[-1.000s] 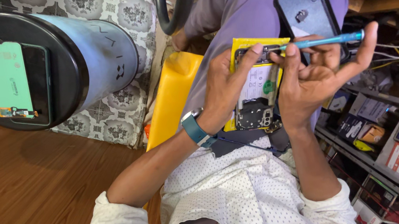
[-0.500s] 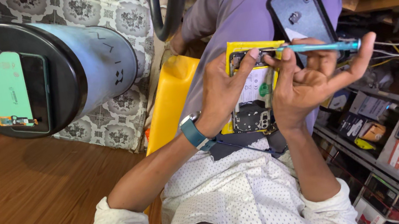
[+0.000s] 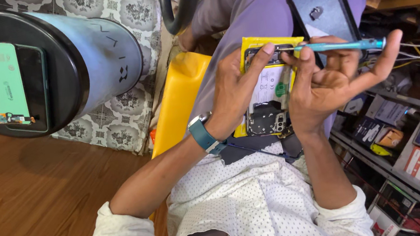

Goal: The person uses a screwdriver to remove screws from the internal frame of a disassembled smartphone. They carefully unscrew multiple fasteners around the camera module and other internal components while holding the device steady.

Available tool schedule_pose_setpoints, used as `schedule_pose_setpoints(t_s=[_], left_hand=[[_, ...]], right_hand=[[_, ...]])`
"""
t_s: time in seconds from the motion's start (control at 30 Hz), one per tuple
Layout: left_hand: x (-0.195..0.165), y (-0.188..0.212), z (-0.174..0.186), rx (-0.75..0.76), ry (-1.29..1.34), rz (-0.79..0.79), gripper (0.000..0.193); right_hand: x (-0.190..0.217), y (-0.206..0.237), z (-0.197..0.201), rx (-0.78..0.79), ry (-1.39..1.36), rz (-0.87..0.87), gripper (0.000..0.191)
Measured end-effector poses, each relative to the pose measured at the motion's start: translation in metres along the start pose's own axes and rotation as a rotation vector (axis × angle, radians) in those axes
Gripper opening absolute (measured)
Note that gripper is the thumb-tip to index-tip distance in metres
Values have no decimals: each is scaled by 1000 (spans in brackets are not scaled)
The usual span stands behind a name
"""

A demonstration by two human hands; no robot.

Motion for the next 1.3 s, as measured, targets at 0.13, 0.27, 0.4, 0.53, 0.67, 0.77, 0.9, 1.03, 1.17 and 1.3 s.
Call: schedule_pose_setpoints(t_s=[0.13, 0.27, 0.4, 0.53, 0.67, 0.77, 0.9, 1.03, 1.17, 1.3], left_hand=[[2, -1, 2, 23, -16, -26, 41], [6, -2, 3, 33, -52, -15, 43], [9, -1, 2, 47, 1, 5, 44], [8, -1, 4, 44, -19, -3, 43], [7, -1, 5, 46, -26, -26, 43], [7, 0, 5, 41, -17, -37, 43], [10, -1, 5, 16, -52, -22, 42], [11, -2, 7, -16, -81, -23, 40], [10, -3, 7, -35, -53, -52, 35], [9, -3, 7, -56, -98, -67, 34]], right_hand=[[-4, 2, -2, 3, 47, 38, 92], [-7, 5, -4, -9, -36, -5, 90], [-7, 4, -6, -17, -76, -21, 90], [-7, 3, -7, -5, -47, 20, 90], [-9, 4, -5, -7, 1, 35, 91], [-8, 6, -6, -6, 20, 42, 91], [-8, 6, -8, -13, -57, 8, 89], [-4, 5, -11, 16, -16, 28, 89], [-2, 8, -11, 48, 4, 41, 88], [-4, 11, -10, 63, 73, 64, 92]])
Point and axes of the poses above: each hand's wrist, its own y-axis away from the middle knuckle, its own z-axis out of the back of the hand, x = y × z, the point moved 6 cm from there along -y, towards the middle knuckle, and after that the axes turned 10 degrees about -y, right-handed, at the moved point
